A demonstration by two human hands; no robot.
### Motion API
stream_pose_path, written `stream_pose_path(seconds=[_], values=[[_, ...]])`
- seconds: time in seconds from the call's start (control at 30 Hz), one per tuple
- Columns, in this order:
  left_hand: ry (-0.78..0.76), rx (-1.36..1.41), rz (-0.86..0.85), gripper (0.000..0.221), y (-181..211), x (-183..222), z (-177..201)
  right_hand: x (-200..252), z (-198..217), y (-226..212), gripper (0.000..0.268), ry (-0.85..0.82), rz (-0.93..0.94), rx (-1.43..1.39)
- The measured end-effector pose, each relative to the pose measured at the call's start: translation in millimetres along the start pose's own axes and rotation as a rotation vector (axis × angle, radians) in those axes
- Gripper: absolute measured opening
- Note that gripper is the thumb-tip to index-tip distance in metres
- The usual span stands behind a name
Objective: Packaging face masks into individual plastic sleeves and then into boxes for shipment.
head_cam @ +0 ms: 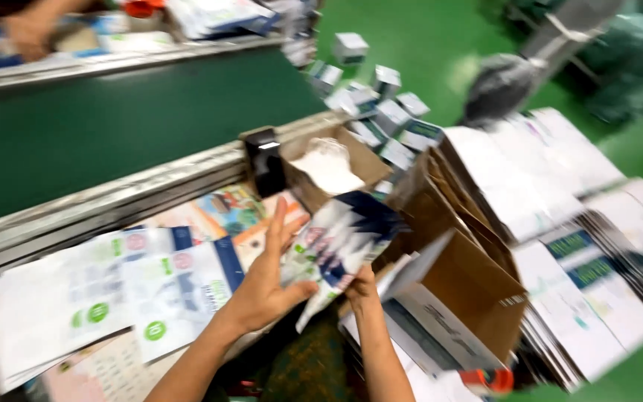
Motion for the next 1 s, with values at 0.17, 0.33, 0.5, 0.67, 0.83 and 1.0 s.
stream_pose_path(seconds=[0.17, 0.33, 0.5, 0.67, 0.83, 1.0], values=[[0.098, 0.300, 0.146, 0.077, -35.8, -8.2, -60.7, 68.0, 8.6, -137.6, 0.085, 0.081, 0.234, 0.081], [-0.179, -0.011, 0.123, 0.061, -31.1, 0.1, -160.4, 142.8, -33.0, -307.0, 0.071, 0.486, 0.712, 1.030], [-0.126, -0.807, -0.587, 0.077, -61.6, 1.7, -265.3, 134.4, -73.9, -352.4, 0.102, 0.644, 0.015, 2.177], [-0.303, -0.629, -0.611, 0.061, -72.9, 7.5, -276.2, 51.5, -19.5, -332.6, 0.115, -0.012, -0.598, 2.025], [-0.450, -0.464, -0.475, 0.065, -64.8, 18.0, -244.9, 36.7, 168.3, -270.7, 0.121, -0.177, -1.234, 1.604], [-0.503, -0.277, -0.525, 0.064, -49.5, 14.3, -188.6, 35.3, 268.1, -205.3, 0.070, -0.084, -1.072, 1.784]])
Point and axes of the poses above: each hand's wrist, its own x-axis away from the middle knuckle, its own z-axis out of the back of the hand, y = z × x, the point moved 5 cm from there along -x, towards the middle knuckle, and after that the axes turned 11 degrees about z, right-handed, at the moved point
